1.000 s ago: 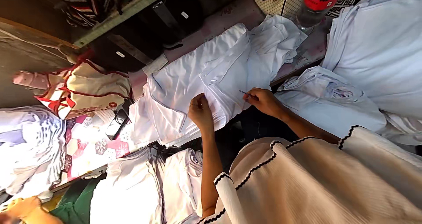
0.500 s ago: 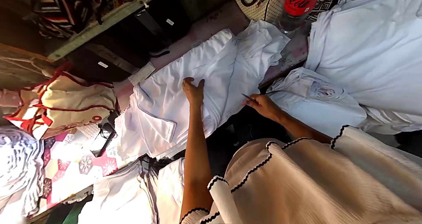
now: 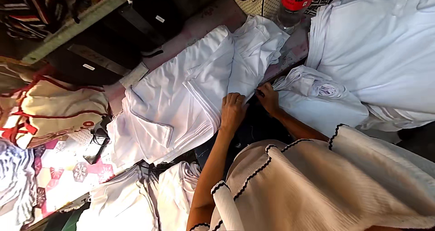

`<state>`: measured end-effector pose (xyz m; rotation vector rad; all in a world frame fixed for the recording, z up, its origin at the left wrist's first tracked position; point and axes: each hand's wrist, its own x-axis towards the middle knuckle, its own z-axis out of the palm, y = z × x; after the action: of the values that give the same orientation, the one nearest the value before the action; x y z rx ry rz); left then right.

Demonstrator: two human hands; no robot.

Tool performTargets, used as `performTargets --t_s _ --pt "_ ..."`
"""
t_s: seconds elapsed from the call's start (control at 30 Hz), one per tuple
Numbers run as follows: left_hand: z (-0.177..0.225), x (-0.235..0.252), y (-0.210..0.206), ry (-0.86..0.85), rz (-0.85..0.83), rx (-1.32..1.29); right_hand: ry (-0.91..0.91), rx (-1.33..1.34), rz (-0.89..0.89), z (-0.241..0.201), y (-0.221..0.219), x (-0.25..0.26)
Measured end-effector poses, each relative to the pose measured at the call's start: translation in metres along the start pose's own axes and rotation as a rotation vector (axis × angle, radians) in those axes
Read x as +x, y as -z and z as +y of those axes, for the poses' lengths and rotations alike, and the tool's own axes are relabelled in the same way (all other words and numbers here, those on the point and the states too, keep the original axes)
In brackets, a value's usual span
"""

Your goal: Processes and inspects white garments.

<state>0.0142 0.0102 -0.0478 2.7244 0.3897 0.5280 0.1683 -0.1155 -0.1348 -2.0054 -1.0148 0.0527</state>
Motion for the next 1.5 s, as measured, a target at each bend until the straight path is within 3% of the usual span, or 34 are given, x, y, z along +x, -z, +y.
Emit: performTargets --t_s 0.07,0.23,0.37,0.47,0.57,0.63,0.77,0.87,0.97,1.07,1.23,1.37,1.5 --pt "-0.007 -0.004 -0.016 0.037 -0.066 0.064 0.049 0.039 -0.035 -0.001 0.017 0.005" --pt "0.007 0.006 -0.023 -0.061 0.077 0.132 0.239 0.001 -0.016 -0.045 0.067 0.004" --pt "0.016 0.02 0.012 -0.059 0.298 0.028 0.336 -0.024 0.129 -0.079 0.046 0.008" --pt "-0.019 0.009 0.05 0.254 0.441 -0.081 0.309 0.052 0.078 -0.103 0.027 0.01" --pt "-0.07 -0.025 0.076 0.631 0.33 -0.178 0.303 0.161 -0.076 -0.123 0.018 0.001" --pt "-0.076 -0.039 0.082 0.68 0.31 -0.184 0.298 0.185 -0.135 -0.126 0.009 -0.003" --pt "-0.044 -0.04 0.081 0.623 0.526 -0.193 0.217 0.239 -0.181 -0.123 0.005 -0.003" --pt "-0.019 -0.025 0.078 0.718 0.347 -0.214 0.108 0.308 -0.209 -0.124 0.011 0.0" --pt "-0.02 -0.01 0.069 0.794 0.176 -0.172 -0.038 0.396 -0.322 -0.127 0.016 0.007" --pt "-0.029 -0.009 0.072 0.782 0.216 -0.352 -0.046 0.417 -0.369 -0.126 0.018 0.016" --pt "-0.026 -0.007 0.086 0.933 0.267 -0.946 0.095 0.33 -0.368 -0.127 0.009 0.026" --pt "-0.024 -0.006 0.089 0.938 0.239 -1.126 0.121 0.203 -0.407 -0.134 0.0 0.029" --pt "-0.024 -0.003 0.088 0.941 0.237 -1.146 0.122 0.161 -0.428 -0.139 -0.001 0.036"
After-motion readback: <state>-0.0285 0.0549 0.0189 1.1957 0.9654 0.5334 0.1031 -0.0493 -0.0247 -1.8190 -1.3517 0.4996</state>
